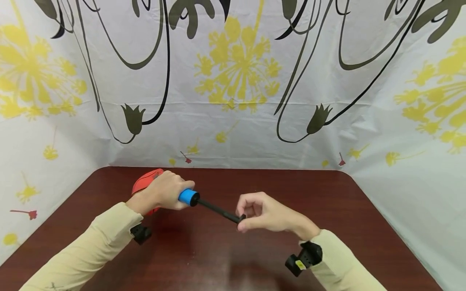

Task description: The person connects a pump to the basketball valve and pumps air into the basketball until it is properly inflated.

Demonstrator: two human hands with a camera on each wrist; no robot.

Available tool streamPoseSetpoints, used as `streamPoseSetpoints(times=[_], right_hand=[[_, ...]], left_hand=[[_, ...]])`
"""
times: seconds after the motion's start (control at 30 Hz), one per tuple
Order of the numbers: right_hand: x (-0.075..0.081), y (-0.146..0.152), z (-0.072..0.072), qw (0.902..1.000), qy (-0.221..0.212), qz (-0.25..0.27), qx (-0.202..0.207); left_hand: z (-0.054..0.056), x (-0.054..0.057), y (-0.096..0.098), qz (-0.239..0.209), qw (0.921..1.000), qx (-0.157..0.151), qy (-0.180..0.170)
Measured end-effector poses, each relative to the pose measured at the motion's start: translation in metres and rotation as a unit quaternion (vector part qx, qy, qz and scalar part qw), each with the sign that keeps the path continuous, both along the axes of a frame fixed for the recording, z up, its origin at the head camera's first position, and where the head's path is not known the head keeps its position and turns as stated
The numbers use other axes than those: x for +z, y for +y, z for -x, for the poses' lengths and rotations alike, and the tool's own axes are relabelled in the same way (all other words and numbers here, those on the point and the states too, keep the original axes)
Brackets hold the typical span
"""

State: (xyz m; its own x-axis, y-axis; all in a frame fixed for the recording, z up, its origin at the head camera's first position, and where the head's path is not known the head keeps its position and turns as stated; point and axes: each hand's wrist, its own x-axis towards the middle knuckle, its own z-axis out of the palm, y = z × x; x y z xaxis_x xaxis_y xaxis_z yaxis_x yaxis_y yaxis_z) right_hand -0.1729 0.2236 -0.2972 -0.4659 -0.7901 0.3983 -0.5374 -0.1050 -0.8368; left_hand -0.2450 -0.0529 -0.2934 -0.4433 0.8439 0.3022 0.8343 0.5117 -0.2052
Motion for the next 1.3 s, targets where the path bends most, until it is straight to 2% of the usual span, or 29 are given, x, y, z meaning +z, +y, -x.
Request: streamPoseSetpoints(times=[0.17, 0.27, 0.43, 0.53, 0.67, 0.73, 0.8, 0.93, 1.03, 1.13, 1.2, 1.3], right_hand=[[-0.006, -0.029, 0.017, 0.9954, 0.06, -0.038, -0.065], [-0.01, -0.047, 0.025, 0.9937, 0.066, -0.058, -0.071], [-0.014, -0.054, 0.021, 0.9898, 0.062, -0.086, -0.095], [-0.01, -0.044, 0.012, 0.9927, 0.047, -0.076, -0.08], [-0.006, -0.023, 0.001, 0.9993, -0.009, -0.024, -0.029], [-0.009, -0.021, -0.001, 0.9994, -0.019, -0.004, -0.028], [-0.013, -0.028, 0.0, 0.9988, -0.004, 0.003, -0.049], [-0.018, -0.051, 0.012, 0.9933, 0.062, 0.005, -0.097], [-0.018, -0.06, 0.018, 0.9916, 0.068, 0.018, -0.109], [-0.017, -0.056, 0.016, 0.993, 0.032, 0.017, -0.112], [-0.016, -0.047, 0.011, 0.9946, -0.008, 0.02, -0.102], [-0.012, -0.033, 0.002, 0.9944, -0.084, 0.044, -0.048]], left_hand=[[-0.004, -0.006, 0.006, 0.0, 0.9999, -0.014, -0.009], [-0.007, -0.007, 0.009, 0.005, 0.9998, -0.019, -0.009], [-0.008, -0.005, 0.003, 0.047, 0.9987, -0.019, -0.01], [-0.008, 0.0, -0.004, 0.059, 0.9979, -0.025, -0.007], [-0.007, 0.004, -0.012, 0.047, 0.9988, -0.008, 0.009], [-0.006, 0.005, -0.013, 0.044, 0.999, -0.004, 0.011], [-0.006, 0.005, -0.011, 0.044, 0.9989, -0.005, 0.012], [-0.007, 0.005, 0.0, 0.036, 0.9991, -0.017, 0.018], [-0.008, 0.003, 0.003, 0.017, 0.9995, -0.015, 0.021], [-0.009, 0.001, 0.006, 0.009, 0.9996, -0.023, 0.012], [-0.01, 0.001, 0.009, 0.012, 0.9994, -0.031, 0.003], [-0.011, 0.002, 0.006, 0.013, 0.9991, -0.04, 0.004]])
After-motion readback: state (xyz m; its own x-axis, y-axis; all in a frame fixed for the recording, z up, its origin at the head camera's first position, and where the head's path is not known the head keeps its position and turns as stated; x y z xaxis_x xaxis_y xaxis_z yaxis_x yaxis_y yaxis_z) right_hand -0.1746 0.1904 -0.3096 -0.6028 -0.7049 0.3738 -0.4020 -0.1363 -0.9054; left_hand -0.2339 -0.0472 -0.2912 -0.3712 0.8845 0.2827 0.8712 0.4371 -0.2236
